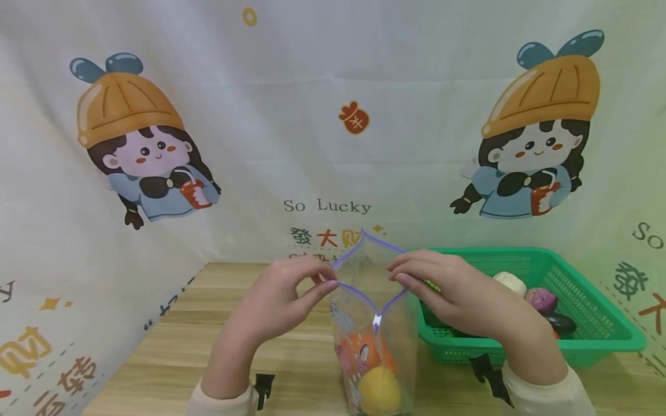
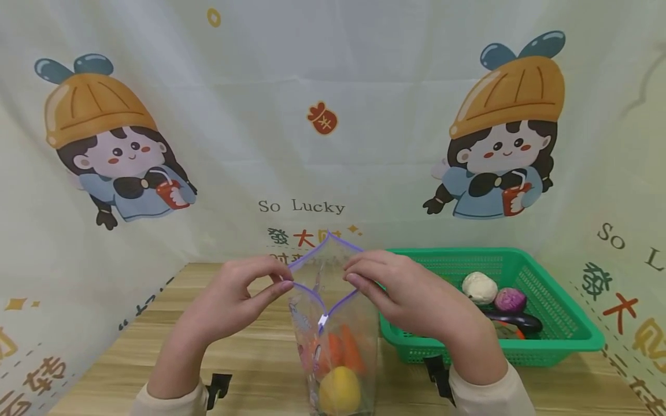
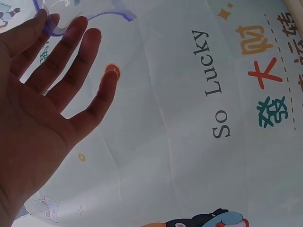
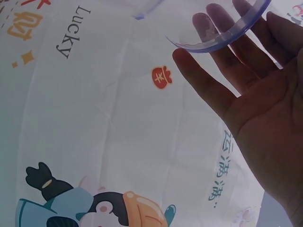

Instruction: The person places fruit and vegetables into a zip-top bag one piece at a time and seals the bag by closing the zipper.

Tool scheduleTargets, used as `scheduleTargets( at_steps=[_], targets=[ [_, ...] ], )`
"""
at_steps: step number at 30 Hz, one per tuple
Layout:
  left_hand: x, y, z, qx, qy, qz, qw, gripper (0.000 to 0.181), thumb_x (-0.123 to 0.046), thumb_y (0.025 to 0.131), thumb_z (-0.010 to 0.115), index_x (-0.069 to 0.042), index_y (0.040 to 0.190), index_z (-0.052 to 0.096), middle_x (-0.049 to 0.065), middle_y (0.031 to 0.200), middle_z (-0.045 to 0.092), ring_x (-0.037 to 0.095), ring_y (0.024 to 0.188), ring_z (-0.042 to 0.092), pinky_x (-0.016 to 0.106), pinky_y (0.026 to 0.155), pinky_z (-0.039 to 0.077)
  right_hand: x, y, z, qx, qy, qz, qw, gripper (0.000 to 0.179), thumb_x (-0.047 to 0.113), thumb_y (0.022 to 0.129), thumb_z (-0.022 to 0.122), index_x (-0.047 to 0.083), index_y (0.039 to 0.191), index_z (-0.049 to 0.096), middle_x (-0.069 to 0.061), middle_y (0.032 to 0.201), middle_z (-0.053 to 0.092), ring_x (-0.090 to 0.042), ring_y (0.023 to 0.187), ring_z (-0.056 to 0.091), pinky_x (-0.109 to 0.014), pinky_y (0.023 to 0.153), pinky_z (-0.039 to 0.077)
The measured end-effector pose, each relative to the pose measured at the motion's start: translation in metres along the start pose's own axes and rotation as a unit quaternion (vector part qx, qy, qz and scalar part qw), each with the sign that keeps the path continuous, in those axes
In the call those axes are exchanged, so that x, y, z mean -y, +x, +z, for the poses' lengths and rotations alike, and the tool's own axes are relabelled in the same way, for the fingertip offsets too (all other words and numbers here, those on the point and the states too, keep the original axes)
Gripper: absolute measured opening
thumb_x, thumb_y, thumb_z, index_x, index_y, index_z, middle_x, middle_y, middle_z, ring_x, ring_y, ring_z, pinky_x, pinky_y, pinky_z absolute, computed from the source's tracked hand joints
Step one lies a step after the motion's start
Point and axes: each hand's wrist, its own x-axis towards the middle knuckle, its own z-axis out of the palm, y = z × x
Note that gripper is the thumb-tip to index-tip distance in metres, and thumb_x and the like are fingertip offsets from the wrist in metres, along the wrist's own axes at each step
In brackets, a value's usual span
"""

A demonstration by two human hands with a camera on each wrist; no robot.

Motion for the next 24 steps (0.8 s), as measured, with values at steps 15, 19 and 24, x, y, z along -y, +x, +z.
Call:
scheduleTargets(
  at_steps=[15, 19, 24],
  targets=[
    [0.003, 0.001, -0.003, 0.019, -0.006, -0.013, 0.9997, 0.005, -0.021, 0.101, 0.075, -0.020, 0.105, 0.077, -0.011, 0.101, 0.077, 0.004, 0.091, 0.069, 0.034, 0.086, 0.058, -0.035, 0.028, -0.050, 0.121, -0.128, 0.203, 0.9631, 0.025, 0.026, 0.110, 0.061, 0.009, 0.124, 0.072, -0.011, 0.127, 0.073, -0.028, 0.109, 0.070, -0.054, 0.094, 0.058],
    [0.004, 0.000, -0.002, 0.020, -0.005, -0.013, 0.9997, 0.005, -0.020, 0.101, 0.074, -0.021, 0.106, 0.077, -0.011, 0.100, 0.077, 0.004, 0.091, 0.069, 0.034, 0.087, 0.057, -0.062, 0.054, -0.064, 0.224, -0.116, 0.246, 0.9358, 0.035, 0.030, 0.108, 0.064, 0.005, 0.132, 0.069, -0.019, 0.136, 0.070, -0.037, 0.118, 0.069, -0.057, 0.097, 0.057],
    [0.004, 0.001, -0.003, 0.019, -0.003, -0.011, 0.9997, 0.005, -0.022, 0.102, 0.074, -0.021, 0.106, 0.077, -0.011, 0.100, 0.077, 0.004, 0.091, 0.068, 0.034, 0.087, 0.056, -0.108, 0.070, -0.054, 0.339, -0.090, 0.266, 0.8978, 0.039, 0.026, 0.104, 0.069, -0.002, 0.131, 0.067, -0.029, 0.134, 0.067, -0.044, 0.119, 0.068, -0.055, 0.094, 0.059]
  ],
)
